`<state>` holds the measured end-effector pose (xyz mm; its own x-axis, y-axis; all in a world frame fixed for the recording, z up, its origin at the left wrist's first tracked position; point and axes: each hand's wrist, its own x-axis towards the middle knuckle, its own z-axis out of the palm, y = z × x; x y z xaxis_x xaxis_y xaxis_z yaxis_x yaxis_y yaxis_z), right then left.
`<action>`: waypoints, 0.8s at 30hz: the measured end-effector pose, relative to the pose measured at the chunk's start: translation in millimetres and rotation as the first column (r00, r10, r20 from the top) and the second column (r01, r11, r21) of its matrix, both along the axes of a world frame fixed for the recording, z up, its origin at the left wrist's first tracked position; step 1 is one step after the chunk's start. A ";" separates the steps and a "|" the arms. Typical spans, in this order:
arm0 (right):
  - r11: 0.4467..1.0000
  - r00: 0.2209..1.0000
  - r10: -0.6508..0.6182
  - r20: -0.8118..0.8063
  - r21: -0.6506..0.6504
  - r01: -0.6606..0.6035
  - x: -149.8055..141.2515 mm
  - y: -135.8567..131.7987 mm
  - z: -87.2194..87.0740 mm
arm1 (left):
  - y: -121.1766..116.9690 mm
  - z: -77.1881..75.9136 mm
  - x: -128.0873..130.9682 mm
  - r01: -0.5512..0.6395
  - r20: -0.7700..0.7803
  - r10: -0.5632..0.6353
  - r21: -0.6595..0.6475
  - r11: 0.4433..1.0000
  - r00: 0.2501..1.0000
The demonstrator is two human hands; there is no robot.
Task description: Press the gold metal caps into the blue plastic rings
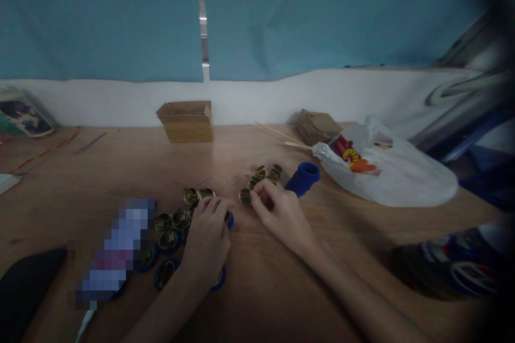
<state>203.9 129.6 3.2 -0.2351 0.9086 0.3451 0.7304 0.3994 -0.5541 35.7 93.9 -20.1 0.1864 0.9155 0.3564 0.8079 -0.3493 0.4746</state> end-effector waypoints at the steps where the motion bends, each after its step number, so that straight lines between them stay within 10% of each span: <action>1: 1.000 1.000 -0.010 0.009 0.005 0.010 0.3 0.3 -0.4 | -0.1 -0.3 -0.4 0.013 -0.015 -0.013 -0.006 1.000 1.000; 17: 0.988 0.934 -0.002 0.357 0.145 -0.054 1.0 3.5 -16.8 | -4.6 -0.6 0.4 -0.172 -0.234 0.167 -0.002 0.985 0.958; 24: 0.983 0.992 0.115 0.042 0.142 -0.120 -1.7 3.4 -15.0 | -4.0 1.2 3.4 -0.147 -0.131 0.158 0.095 0.985 0.979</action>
